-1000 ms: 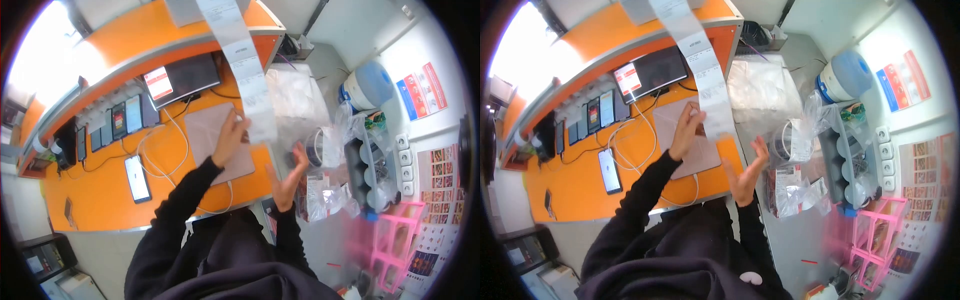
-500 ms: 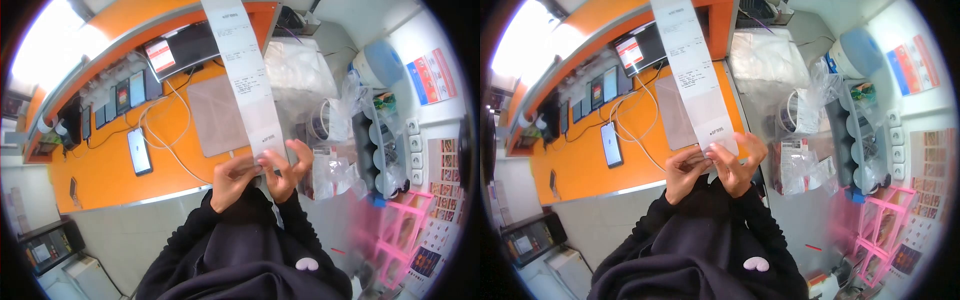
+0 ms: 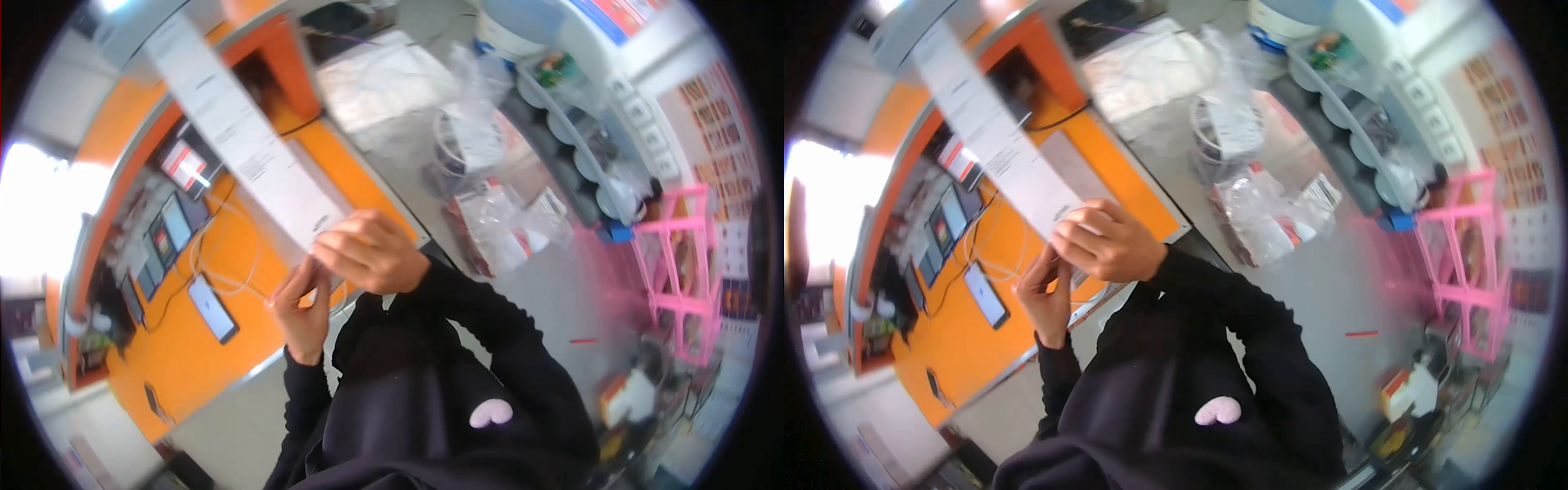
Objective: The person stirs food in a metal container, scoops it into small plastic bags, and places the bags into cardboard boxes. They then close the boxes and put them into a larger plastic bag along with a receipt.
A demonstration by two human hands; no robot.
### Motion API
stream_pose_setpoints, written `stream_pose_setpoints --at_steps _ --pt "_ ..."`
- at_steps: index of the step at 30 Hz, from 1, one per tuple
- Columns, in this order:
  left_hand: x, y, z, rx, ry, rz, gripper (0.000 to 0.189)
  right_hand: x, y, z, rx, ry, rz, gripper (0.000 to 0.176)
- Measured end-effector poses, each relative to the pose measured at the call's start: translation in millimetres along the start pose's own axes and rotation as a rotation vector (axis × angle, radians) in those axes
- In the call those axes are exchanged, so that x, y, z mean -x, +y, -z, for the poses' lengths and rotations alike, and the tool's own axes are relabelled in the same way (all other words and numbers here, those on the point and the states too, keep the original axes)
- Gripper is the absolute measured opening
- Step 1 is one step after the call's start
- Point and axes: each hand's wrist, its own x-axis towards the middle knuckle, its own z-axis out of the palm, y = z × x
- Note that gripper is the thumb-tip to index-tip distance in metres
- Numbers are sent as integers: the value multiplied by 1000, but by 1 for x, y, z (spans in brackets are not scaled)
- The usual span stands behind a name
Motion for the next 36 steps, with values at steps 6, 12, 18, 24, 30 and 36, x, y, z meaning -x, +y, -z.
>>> stream_pose_setpoints --at_steps 6,12,18,24,30,36 --pt "9 -6 -2 215 5 171 31 -4 3 -4 -256 200 -300 10" --pt "10 -30 -16 315 12 286 32 9 -1 39 -753 794 -1003 9" --pt "12 -53 -31 556 42 488 34 139 -42 93 -651 513 -1271 9" --pt "20 -76 -59 590 31 484 30 243 -11 156 177 806 -1291 6" --pt "14 -80 -66 535 -17 479 22 277 30 160 596 146 -744 12" --pt "24 -77 -71 555 17 515 19 311 26 158 350 -510 -505 36"
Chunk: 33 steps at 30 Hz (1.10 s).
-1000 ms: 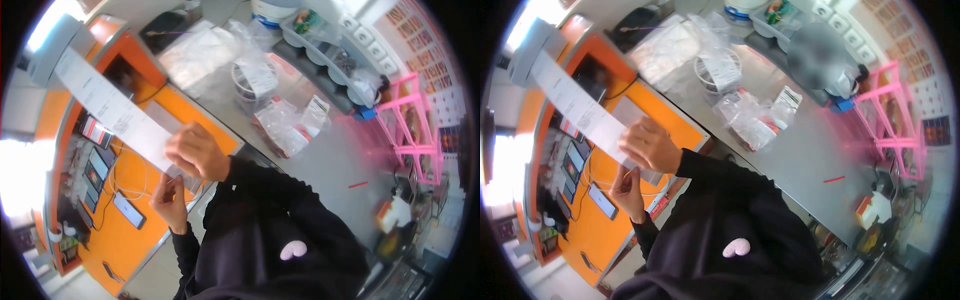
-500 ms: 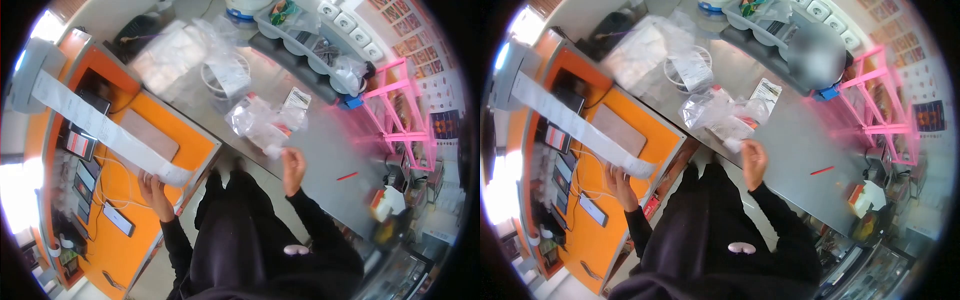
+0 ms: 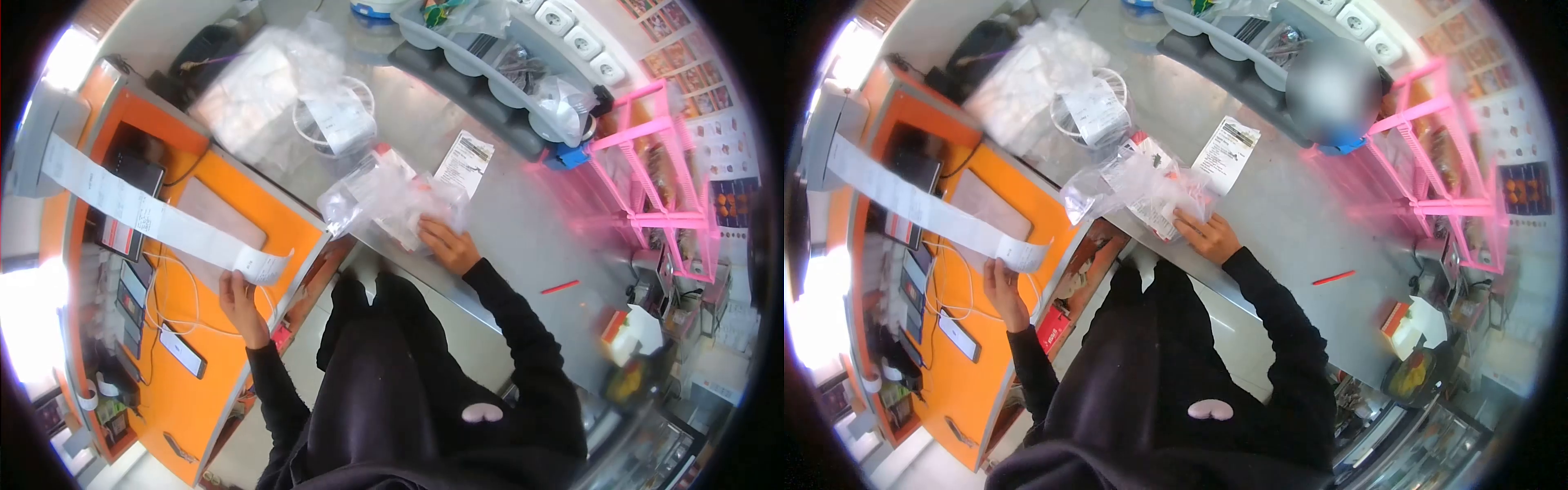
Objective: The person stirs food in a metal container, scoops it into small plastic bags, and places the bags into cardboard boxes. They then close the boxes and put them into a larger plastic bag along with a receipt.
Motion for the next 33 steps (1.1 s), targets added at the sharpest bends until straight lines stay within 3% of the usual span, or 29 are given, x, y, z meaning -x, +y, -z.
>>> stream_pose_setpoints --at_steps 6,9,12,15,21,24,27,28,30,31,33 --pt "10 -2 -8 12 43 -12 16 -25 -15 8 -67 125 -140 70" --pt "14 1 -10 -11 64 -18 15 -33 -37 11 -20 -4 -265 86" --pt "10 -3 -8 -12 38 -28 14 -25 -40 5 -184 -307 -408 87" --pt "8 1 -16 -10 22 -36 15 -40 -45 32 -219 -363 -414 78" --pt "3 -10 -5 12 -6 -21 16 -79 -33 23 -340 253 -555 60" --pt "-1 -9 -7 83 30 -9 17 -104 -45 2 -181 192 -579 48" --pt "1 1 -12 121 37 -15 19 -109 -38 -24 -421 186 -593 36" --pt "-1 2 -12 117 25 -17 20 -96 -31 -42 -341 281 -473 35" --pt "-5 -6 -2 114 -2 -9 21 -107 -47 3 -529 310 -499 30" --pt "-7 -7 0 108 11 -9 20 -118 -54 26 -543 360 -615 32" --pt "-8 -10 1 99 40 1 18 -86 -24 1 -439 598 -688 35"
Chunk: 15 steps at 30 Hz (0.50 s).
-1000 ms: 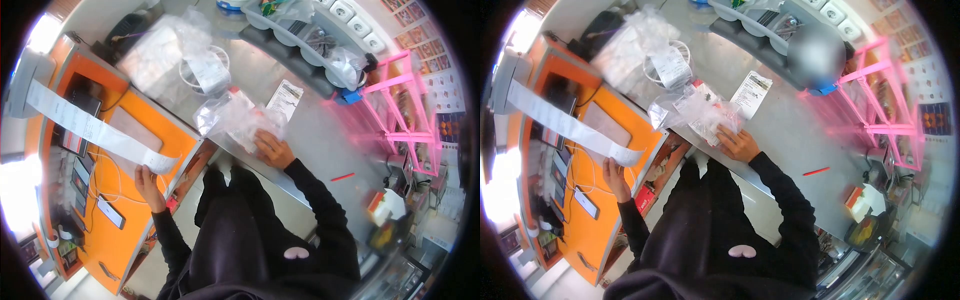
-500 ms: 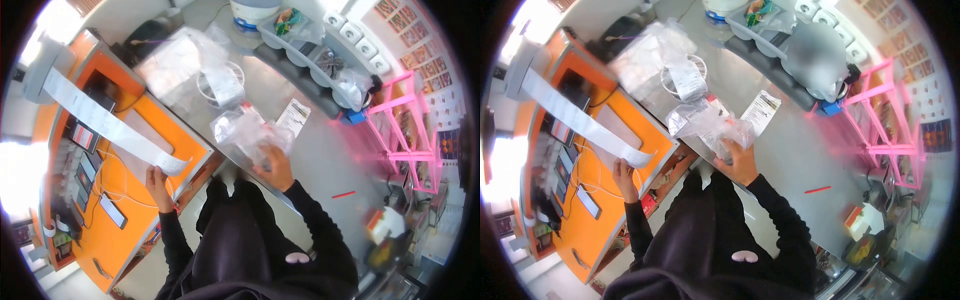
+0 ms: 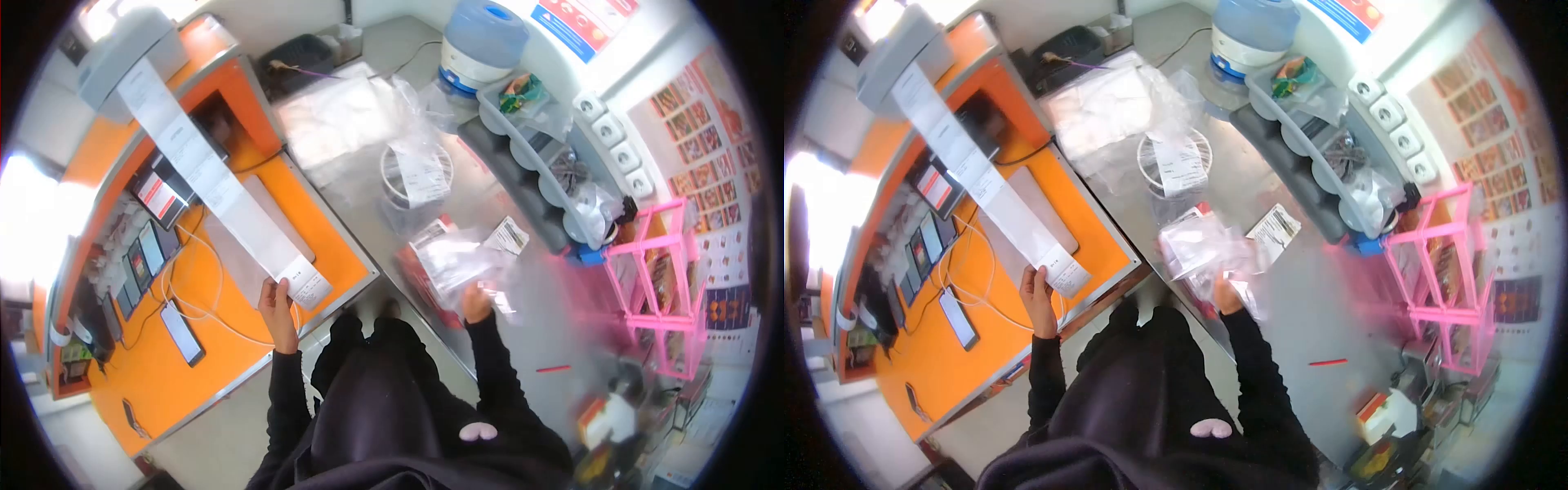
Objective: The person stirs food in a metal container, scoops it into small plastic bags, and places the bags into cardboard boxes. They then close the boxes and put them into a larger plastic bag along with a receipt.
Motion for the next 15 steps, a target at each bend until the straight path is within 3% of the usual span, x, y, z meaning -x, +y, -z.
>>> stream_pose_setpoints --at_steps 1,3,4,5,7,10,11,13,15 --pt "0 0 0 11 2 2 18 4 24 4 12 129 0 37" --pt "0 4 -1 23 -5 8 17 -48 -66 34 -303 -43 -253 34" --pt "-1 4 -2 41 -1 6 16 -74 -95 40 -366 79 -308 32" --pt "-2 3 -4 63 4 2 16 -95 -92 43 -530 209 -288 31" --pt "-1 0 -5 78 20 2 15 -134 -111 39 -773 268 -261 29" --pt "1 -10 -7 99 50 24 15 -190 -94 7 -660 304 -127 26" --pt "3 -14 -8 133 70 36 15 -210 -63 -1 -475 147 -123 31" --pt "4 -22 -9 125 80 41 16 -240 -43 -45 -306 171 169 42" --pt "7 -32 -9 42 65 39 18 -251 -5 -76 -9 141 105 43"
